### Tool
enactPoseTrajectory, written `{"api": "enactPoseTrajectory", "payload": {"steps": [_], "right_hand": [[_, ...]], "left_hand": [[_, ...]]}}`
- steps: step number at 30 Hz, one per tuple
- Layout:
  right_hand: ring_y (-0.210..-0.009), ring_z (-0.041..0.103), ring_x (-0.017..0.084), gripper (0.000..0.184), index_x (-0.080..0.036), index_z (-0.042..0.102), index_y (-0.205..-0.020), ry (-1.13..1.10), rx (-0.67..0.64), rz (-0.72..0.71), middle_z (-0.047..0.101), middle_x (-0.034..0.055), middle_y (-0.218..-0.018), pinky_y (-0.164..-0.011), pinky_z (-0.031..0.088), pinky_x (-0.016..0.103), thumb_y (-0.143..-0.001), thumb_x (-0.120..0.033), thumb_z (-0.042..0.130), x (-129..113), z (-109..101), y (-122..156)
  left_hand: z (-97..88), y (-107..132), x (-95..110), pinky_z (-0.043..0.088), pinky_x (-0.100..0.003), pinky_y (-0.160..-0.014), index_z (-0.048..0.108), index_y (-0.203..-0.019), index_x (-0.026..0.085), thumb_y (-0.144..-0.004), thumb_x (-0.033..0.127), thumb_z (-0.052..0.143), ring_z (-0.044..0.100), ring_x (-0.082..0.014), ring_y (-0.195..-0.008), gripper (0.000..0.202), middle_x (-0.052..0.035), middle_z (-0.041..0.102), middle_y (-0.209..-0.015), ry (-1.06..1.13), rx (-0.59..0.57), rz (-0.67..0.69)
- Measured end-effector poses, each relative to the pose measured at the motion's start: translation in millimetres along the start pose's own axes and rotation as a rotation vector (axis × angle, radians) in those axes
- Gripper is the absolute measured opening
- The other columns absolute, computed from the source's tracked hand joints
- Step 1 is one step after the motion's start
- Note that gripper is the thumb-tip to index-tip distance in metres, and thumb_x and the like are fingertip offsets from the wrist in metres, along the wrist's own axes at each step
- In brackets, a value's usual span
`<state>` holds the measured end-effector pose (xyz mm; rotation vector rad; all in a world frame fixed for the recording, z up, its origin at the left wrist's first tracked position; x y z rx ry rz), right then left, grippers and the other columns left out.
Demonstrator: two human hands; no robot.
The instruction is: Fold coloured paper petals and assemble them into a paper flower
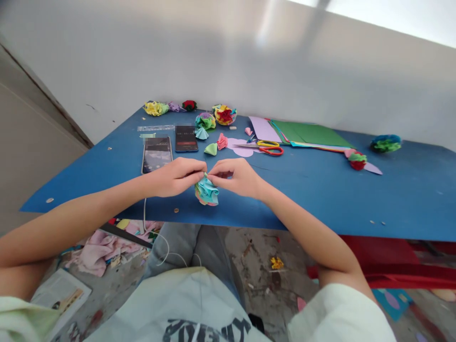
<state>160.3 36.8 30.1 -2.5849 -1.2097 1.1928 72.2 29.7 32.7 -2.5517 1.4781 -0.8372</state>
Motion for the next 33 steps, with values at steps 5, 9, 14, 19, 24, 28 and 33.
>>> {"api": "enactPoseTrajectory", "payload": {"steps": [5, 9, 14, 19, 24, 28, 33], "right_hand": [[-0.059, 0.052, 0.009, 0.017, -0.015, 0.067, -0.077, 0.09, 0.031, -0.053, 0.062, 0.004, -0.073, -0.053, 0.042, 0.022, -0.081, -0.026, 0.055, -6, 1, 2], [-0.059, 0.052, 0.008, 0.017, -0.014, 0.066, -0.078, 0.111, 0.037, -0.091, 0.063, 0.0039, -0.076, -0.053, 0.042, 0.02, -0.082, -0.024, 0.053, -10, 0, 3], [-0.061, 0.053, 0.008, 0.018, -0.014, 0.066, -0.081, 0.092, -0.042, -0.112, 0.063, 0.0045, -0.077, -0.052, 0.042, 0.019, -0.084, -0.024, 0.051, -13, 3, 3], [-0.068, 0.056, 0.01, 0.016, -0.015, 0.065, -0.082, 0.252, 0.051, -0.227, 0.064, 0.005, -0.081, -0.063, 0.046, 0.022, -0.084, -0.02, 0.051, -23, 2, 6], [-0.071, 0.056, 0.012, 0.014, -0.015, 0.062, -0.084, 0.345, 0.106, -0.27, 0.062, 0.0057, -0.083, -0.066, 0.047, 0.024, -0.084, -0.018, 0.049, -25, 4, 9], [-0.067, 0.054, 0.011, 0.009, -0.015, 0.06, -0.083, 0.36, 0.093, -0.251, 0.058, 0.0026, -0.077, -0.063, 0.046, 0.023, -0.082, -0.018, 0.052, -23, 4, 8], [-0.068, 0.053, 0.011, 0.006, -0.015, 0.058, -0.082, 0.356, 0.075, -0.24, 0.057, 0.0025, -0.077, -0.063, 0.045, 0.023, -0.081, -0.018, 0.052, -19, 5, 7]], "left_hand": [[1.4, 0, 1, 0.03, -0.022, -0.054, 0.04, -0.065, 0.016, -0.089, 0.021, 0.034, 0.039, -0.009, -0.056, 0.025, 0.0019, 0.043, -0.06, -0.036, 0.01, 0.028], [1.5, 1, 3, 0.034, -0.023, -0.058, 0.047, -0.071, 0.015, -0.087, 0.019, 0.036, 0.043, -0.0117, -0.062, 0.02, -0.0013, 0.046, -0.065, -0.185, 0.057, 0.085], [0.9, 5, 14, 0.037, -0.024, -0.06, 0.051, -0.075, 0.014, -0.088, 0.019, 0.033, 0.048, -0.0152, -0.07, 0.023, -0.0038, 0.05, -0.066, -0.351, 0.066, 0.217], [-2.7, 7, 18, 0.036, -0.025, -0.057, 0.051, -0.075, 0.014, -0.088, 0.019, 0.034, 0.046, -0.015, -0.067, 0.022, -0.003, 0.049, -0.064, -0.442, 0.069, 0.246], [-3.5, 6, 19, 0.038, -0.025, -0.059, 0.053, -0.076, 0.013, -0.088, 0.02, 0.035, 0.047, -0.016, -0.07, 0.022, -0.0043, 0.052, -0.066, -0.498, 0.099, 0.25], [-1.5, 9, 28, 0.038, -0.026, -0.058, 0.052, -0.075, 0.013, -0.087, 0.018, 0.035, 0.046, -0.0172, -0.071, 0.022, -0.0054, 0.053, -0.068, -0.625, 0.13, 0.342], [-0.9, 10, 31, 0.037, -0.026, -0.056, 0.051, -0.074, 0.013, -0.086, 0.015, 0.037, 0.045, -0.0175, -0.071, 0.018, -0.0055, 0.052, -0.069, -0.681, 0.147, 0.38]]}}
Point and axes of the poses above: each hand's wrist, its own y-axis away from the middle knuckle, its own z-axis out of the palm, x = y × z, the point moved 8 cm from there along -y, towards the middle knuckle
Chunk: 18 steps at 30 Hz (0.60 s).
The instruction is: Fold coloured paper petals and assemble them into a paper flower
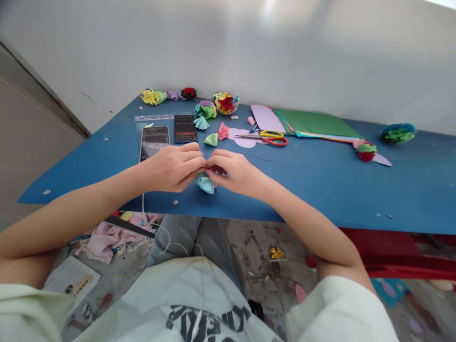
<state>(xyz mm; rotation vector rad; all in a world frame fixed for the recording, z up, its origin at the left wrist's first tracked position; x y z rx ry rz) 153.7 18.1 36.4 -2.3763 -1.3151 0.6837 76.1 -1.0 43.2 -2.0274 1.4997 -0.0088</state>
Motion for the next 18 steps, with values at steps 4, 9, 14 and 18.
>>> {"api": "enactPoseTrajectory", "payload": {"steps": [4, 9, 14, 18], "right_hand": [[-0.07, 0.053, 0.011, 0.007, -0.015, 0.057, -0.084, 0.019, 0.017, -0.018, 0.056, 0.0027, -0.079, -0.065, 0.045, 0.024, -0.082, -0.018, 0.051, 1, 2, 1], [-0.072, 0.054, 0.013, 0.012, -0.014, 0.057, -0.086, 0.107, 0.033, -0.108, 0.058, 0.0063, -0.082, -0.066, 0.047, 0.026, -0.086, -0.018, 0.046, -5, 3, 1], [-0.071, 0.053, 0.015, 0.017, -0.012, 0.058, -0.087, 0.264, 0.082, -0.156, 0.059, 0.0088, -0.08, -0.064, 0.048, 0.027, -0.088, -0.019, 0.043, -9, 3, 1], [-0.074, 0.053, 0.017, 0.022, -0.011, 0.057, -0.084, 0.471, 0.093, -0.197, 0.058, 0.0094, -0.078, -0.065, 0.048, 0.029, -0.09, -0.018, 0.037, -14, 8, 1]], "left_hand": [[4.7, 1, -4, 0.04, -0.026, -0.06, 0.051, -0.077, 0.013, -0.087, 0.017, 0.036, 0.046, -0.0174, -0.073, 0.019, -0.0059, 0.053, -0.071, 0.052, -0.01, -0.038], [15.7, 4, -11, 0.041, -0.027, -0.061, 0.051, -0.076, 0.013, -0.089, 0.02, 0.031, 0.047, -0.0173, -0.071, 0.025, -0.006, 0.053, -0.068, 0.069, -0.019, -0.112], [21.7, 5, -19, 0.04, -0.027, -0.063, 0.05, -0.076, 0.013, -0.091, 0.023, 0.028, 0.049, -0.0171, -0.07, 0.029, -0.0057, 0.051, -0.068, 0.125, -0.031, -0.228], [27.1, 6, -26, 0.039, -0.026, -0.064, 0.049, -0.079, 0.014, -0.091, 0.024, 0.03, 0.051, -0.0171, -0.072, 0.024, -0.0056, 0.051, -0.072, 0.233, -0.124, -0.353]]}}
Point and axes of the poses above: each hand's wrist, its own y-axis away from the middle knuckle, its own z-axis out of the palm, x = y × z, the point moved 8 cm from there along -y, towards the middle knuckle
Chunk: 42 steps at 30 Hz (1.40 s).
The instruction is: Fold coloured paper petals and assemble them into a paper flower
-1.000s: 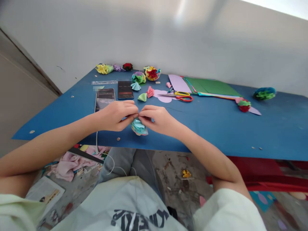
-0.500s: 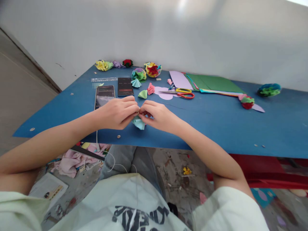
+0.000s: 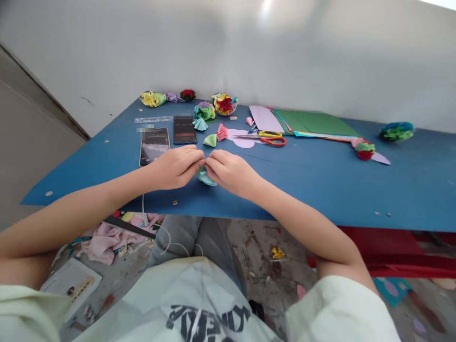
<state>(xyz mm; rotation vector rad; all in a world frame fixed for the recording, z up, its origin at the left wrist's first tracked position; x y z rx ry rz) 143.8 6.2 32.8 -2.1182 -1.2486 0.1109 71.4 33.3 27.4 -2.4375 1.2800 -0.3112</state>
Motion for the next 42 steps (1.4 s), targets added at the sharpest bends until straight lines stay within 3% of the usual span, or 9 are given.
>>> {"api": "enactPoseTrajectory", "payload": {"steps": [4, 6, 8, 11, 13, 15, 22, 35, 42], "right_hand": [[-0.07, 0.05, 0.018, 0.026, -0.011, 0.057, -0.082, 0.225, -0.078, -0.072, 0.054, 0.0084, -0.073, -0.061, 0.044, 0.032, -0.091, -0.014, 0.032, -7, 9, 0], [-0.068, 0.049, 0.018, 0.026, -0.011, 0.057, -0.083, 0.248, -0.105, -0.078, 0.054, 0.008, -0.072, -0.058, 0.042, 0.032, -0.091, -0.013, 0.032, -7, 11, 0], [-0.071, 0.051, 0.018, 0.025, -0.012, 0.057, -0.084, 0.138, -0.085, -0.037, 0.054, 0.0084, -0.074, -0.06, 0.043, 0.032, -0.091, -0.014, 0.033, -2, 10, -1], [-0.074, 0.053, 0.016, 0.021, -0.013, 0.058, -0.085, -0.098, -0.03, 0.048, 0.057, 0.008, -0.081, -0.064, 0.046, 0.029, -0.09, -0.019, 0.038, 11, 3, -2], [-0.072, 0.054, 0.013, 0.017, -0.015, 0.058, -0.085, -0.229, -0.018, 0.071, 0.058, 0.0056, -0.082, -0.063, 0.047, 0.025, -0.089, -0.02, 0.041, 17, 1, -1], [-0.071, 0.055, 0.012, 0.016, -0.016, 0.058, -0.085, -0.297, -0.015, 0.074, 0.058, 0.0043, -0.081, -0.063, 0.047, 0.025, -0.088, -0.019, 0.043, 20, -1, -1], [-0.08, 0.056, 0.016, 0.017, -0.016, 0.059, -0.088, -0.215, 0.08, 0.051, 0.059, 0.0067, -0.084, -0.07, 0.049, 0.029, -0.088, -0.02, 0.042, 18, -4, 1], [-0.078, 0.055, 0.015, 0.016, -0.016, 0.056, -0.088, -0.254, 0.08, 0.074, 0.057, 0.0062, -0.083, -0.068, 0.048, 0.027, -0.089, -0.022, 0.042, 20, 4, 2], [-0.079, 0.054, 0.016, 0.017, -0.017, 0.055, -0.088, -0.25, 0.075, 0.096, 0.057, 0.0067, -0.083, -0.07, 0.048, 0.03, -0.09, -0.024, 0.04, 19, 5, 3]], "left_hand": [[5.1, -2, -10, 0.035, -0.024, -0.054, 0.047, -0.072, 0.016, -0.09, 0.022, 0.031, 0.048, -0.0129, -0.059, 0.025, -0.0013, 0.051, -0.064, 0.174, -0.082, -0.151], [4.5, -2, -12, 0.034, -0.023, -0.051, 0.048, -0.071, 0.016, -0.088, 0.021, 0.034, 0.047, -0.0116, -0.055, 0.023, -0.0002, 0.051, -0.061, 0.184, -0.067, -0.166], [-2.3, -2, -7, 0.036, -0.025, -0.054, 0.05, -0.072, 0.014, -0.086, 0.018, 0.036, 0.049, -0.0135, -0.061, 0.02, -0.0023, 0.053, -0.064, 0.051, 0.016, -0.09], [-8.4, 2, 13, 0.039, -0.028, -0.06, 0.053, -0.074, 0.013, -0.086, 0.012, 0.033, 0.051, -0.0184, -0.075, 0.023, -0.0072, 0.056, -0.07, -0.282, 0.124, 0.174], [-5.3, 5, 25, 0.04, -0.029, -0.06, 0.054, -0.079, 0.013, -0.088, 0.01, 0.028, 0.052, -0.0193, -0.079, 0.028, -0.008, 0.057, -0.072, -0.451, 0.138, 0.328], [-3.3, 6, 29, 0.039, -0.031, -0.059, 0.054, -0.081, 0.013, -0.089, 0.01, 0.024, 0.052, -0.0195, -0.079, 0.032, -0.0082, 0.057, -0.073, -0.517, 0.141, 0.383], [-10.3, -1, 13, 0.045, -0.032, -0.066, 0.052, -0.079, 0.013, -0.09, 0.021, 0.029, 0.05, -0.021, -0.081, 0.026, -0.0078, 0.054, -0.075, -0.278, 0.172, 0.203], [-6.4, 3, 22, 0.043, -0.03, -0.062, 0.051, -0.072, 0.012, -0.084, 0.01, 0.032, 0.048, -0.0205, -0.075, 0.023, -0.0076, 0.05, -0.068, -0.417, 0.179, 0.309], [-9.4, 3, 22, 0.043, -0.031, -0.064, 0.052, -0.074, 0.012, -0.089, 0.022, 0.033, 0.048, -0.0204, -0.075, 0.025, -0.0073, 0.051, -0.07, -0.371, 0.178, 0.313]]}}
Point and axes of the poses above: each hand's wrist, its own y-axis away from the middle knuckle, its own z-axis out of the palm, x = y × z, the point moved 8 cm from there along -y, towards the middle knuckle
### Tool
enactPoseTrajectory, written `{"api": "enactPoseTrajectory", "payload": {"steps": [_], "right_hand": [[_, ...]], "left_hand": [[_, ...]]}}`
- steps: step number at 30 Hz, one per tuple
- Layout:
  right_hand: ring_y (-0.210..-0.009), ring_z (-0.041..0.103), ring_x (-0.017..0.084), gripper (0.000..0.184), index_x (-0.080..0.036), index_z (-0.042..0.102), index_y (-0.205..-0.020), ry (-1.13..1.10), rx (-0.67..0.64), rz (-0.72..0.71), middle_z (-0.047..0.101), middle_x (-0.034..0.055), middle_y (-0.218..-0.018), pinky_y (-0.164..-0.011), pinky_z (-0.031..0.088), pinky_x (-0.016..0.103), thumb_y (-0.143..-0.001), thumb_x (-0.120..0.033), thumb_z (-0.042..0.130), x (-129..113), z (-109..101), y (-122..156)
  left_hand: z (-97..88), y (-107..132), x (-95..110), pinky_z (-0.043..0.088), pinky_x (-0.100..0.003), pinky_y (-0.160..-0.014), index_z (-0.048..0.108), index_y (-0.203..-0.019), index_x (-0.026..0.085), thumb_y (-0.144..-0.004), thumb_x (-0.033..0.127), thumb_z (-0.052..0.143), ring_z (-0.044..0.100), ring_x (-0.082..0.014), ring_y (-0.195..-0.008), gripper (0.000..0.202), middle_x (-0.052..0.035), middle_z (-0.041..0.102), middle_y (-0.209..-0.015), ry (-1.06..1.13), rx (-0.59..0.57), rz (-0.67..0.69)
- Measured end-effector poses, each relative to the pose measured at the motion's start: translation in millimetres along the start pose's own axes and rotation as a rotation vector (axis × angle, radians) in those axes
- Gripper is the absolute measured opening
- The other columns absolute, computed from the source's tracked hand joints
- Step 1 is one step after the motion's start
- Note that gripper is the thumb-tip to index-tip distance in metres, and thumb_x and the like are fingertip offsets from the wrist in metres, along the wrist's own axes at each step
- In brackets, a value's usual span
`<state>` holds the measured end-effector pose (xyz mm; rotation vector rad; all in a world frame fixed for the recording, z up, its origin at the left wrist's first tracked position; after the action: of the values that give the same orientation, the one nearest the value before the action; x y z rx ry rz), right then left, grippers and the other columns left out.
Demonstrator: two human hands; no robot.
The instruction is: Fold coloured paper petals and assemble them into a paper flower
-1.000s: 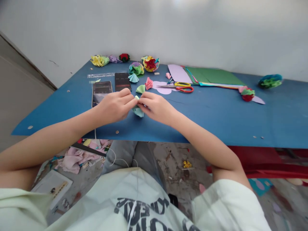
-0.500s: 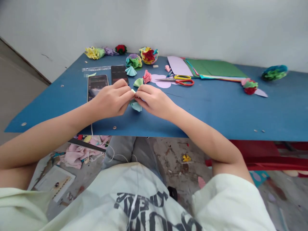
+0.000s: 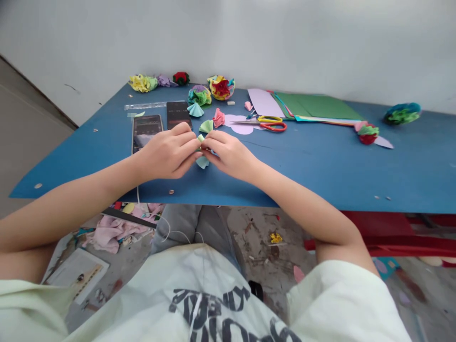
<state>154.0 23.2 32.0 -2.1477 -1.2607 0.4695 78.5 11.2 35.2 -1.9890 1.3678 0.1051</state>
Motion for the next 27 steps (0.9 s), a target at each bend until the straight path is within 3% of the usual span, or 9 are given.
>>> {"api": "enactPoseTrajectory", "payload": {"steps": [5, 11, 20, 27], "right_hand": [[-0.081, 0.053, 0.017, 0.018, -0.015, 0.055, -0.09, 0.039, 0.004, 0.019, 0.056, 0.0085, -0.086, -0.073, 0.047, 0.031, -0.09, -0.024, 0.04, -3, 3, 1], [-0.079, 0.054, 0.017, 0.022, -0.016, 0.059, -0.088, 0.023, -0.011, 0.073, 0.057, 0.008, -0.085, -0.072, 0.046, 0.032, -0.091, -0.025, 0.039, 0, 4, 2], [-0.068, 0.055, 0.012, 0.018, -0.017, 0.063, -0.077, -0.083, 0.062, 0.179, 0.06, 0.0028, -0.075, -0.065, 0.045, 0.024, -0.086, -0.027, 0.051, 8, -1, 1], [-0.07, 0.055, 0.012, 0.014, -0.016, 0.062, -0.075, -0.075, 0.083, 0.175, 0.06, 0.0027, -0.075, -0.066, 0.046, 0.024, -0.084, -0.023, 0.053, 8, -1, 2]], "left_hand": [[1.7, 0, 0, 0.042, -0.03, -0.061, 0.051, -0.072, 0.012, -0.088, 0.013, 0.029, 0.049, -0.0194, -0.072, 0.027, -0.0064, 0.049, -0.068, -0.098, 0.009, 0.031], [5.4, 0, 1, 0.041, -0.032, -0.058, 0.051, -0.07, 0.013, -0.091, 0.014, 0.024, 0.05, -0.0195, -0.07, 0.034, -0.0068, 0.05, -0.067, -0.16, 0.002, 0.023], [9.6, 1, -4, 0.044, -0.029, -0.066, 0.052, -0.079, 0.011, -0.088, 0.013, 0.033, 0.048, -0.0203, -0.078, 0.021, -0.0085, 0.053, -0.074, -0.01, -0.02, -0.084], [9.0, 2, -8, 0.044, -0.029, -0.069, 0.052, -0.083, 0.01, -0.086, 0.016, 0.037, 0.047, -0.0205, -0.081, 0.016, -0.0085, 0.054, -0.078, 0.087, -0.026, -0.12]]}}
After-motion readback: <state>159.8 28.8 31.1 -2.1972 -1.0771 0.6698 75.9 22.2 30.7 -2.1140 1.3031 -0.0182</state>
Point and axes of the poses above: each hand's wrist, its own y-axis away from the middle knuckle, its own z-axis out of the palm, x = y × z, the point moved 8 cm from there along -y, towards the middle knuckle
